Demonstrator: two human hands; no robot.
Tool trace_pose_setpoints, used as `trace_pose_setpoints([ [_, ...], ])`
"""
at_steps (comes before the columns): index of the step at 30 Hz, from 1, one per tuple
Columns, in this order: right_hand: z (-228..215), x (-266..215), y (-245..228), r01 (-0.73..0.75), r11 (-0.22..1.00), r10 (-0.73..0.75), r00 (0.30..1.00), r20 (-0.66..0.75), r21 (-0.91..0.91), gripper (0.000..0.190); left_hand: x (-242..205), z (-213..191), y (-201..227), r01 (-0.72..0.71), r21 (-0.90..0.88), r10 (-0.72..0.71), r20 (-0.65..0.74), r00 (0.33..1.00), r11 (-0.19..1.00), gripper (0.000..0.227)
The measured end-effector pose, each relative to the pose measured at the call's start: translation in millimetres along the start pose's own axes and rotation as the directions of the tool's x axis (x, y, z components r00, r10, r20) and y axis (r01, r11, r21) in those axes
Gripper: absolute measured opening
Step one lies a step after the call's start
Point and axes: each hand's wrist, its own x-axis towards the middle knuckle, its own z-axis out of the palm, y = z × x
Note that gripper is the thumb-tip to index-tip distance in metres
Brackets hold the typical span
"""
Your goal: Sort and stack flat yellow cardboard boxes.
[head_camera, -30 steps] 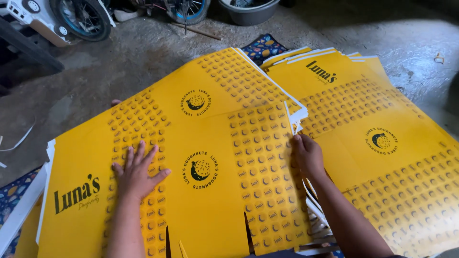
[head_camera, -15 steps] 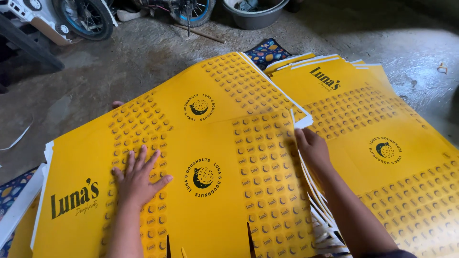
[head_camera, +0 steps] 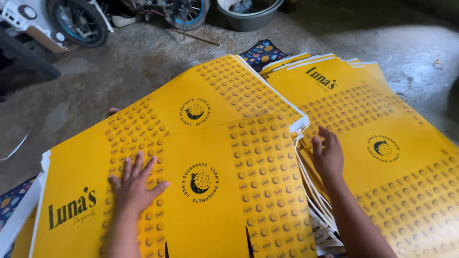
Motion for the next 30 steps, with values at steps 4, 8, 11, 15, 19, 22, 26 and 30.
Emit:
trace_pose_setpoints([
  [4, 7.1, -54.7, 40.3, -0.342, 0.804, 0.076, 0.871, 0.486, 0.487, 0.054, 1.3, 2.3, 0.1, 0.022, 0.002, -0.021, -0.009, 1.000, 1.000, 0.095],
  [8, 11.2, -89.4, 39.6, -0.484, 0.833, 0.206, 0.720, 0.662, 0.268, 0.033, 1.6, -5.4, 10.8, 0.017, 0.048, -0.019, 0.049, 0.999, 0.999, 0.096],
  [11, 13.8, -83.6, 69.8, -0.581, 0.504, 0.114, 0.778, 0.618, 0.639, 0.014, -5.0, -10.3, 29.4, -0.020, -0.042, 0.019, -0.013, 1.000, 0.999, 0.100],
  [15, -48.8, -62.8, 88.4, -0.551, 0.343, 0.305, 0.831, 0.464, 0.761, 0.027, -15.9, -3.3, 64.6, -0.317, -0.051, 0.246, -0.520, 0.818, 0.947, 0.101],
  [19, -96.5, -44.9, 164.6, -0.418, 0.340, 0.466, 0.853, 0.235, 0.842, 0.025, -27.3, 0.6, 108.7, -0.441, 0.000, 0.357, -0.587, 0.727, 0.898, 0.100],
  [22, -137.4, -56.9, 191.1, -0.474, 0.421, 0.654, 0.749, 0.104, 0.773, 0.032, -19.7, 18.5, 128.0, -0.439, 0.001, 0.374, -0.525, 0.765, 0.899, 0.097],
  [26, -142.3, -65.2, 277.6, -0.409, 0.393, 0.745, 0.667, -0.024, 0.824, 0.030, -18.7, 27.6, 147.8, -0.424, 0.061, 0.402, -0.460, 0.792, 0.904, 0.094],
  [30, -145.2, -84.0, 302.3, -0.454, 0.374, 0.856, 0.504, -0.113, 0.809, 0.024, -20.9, 33.2, 161.8, -0.372, 0.095, 0.382, -0.329, 0.864, 0.923, 0.086],
])
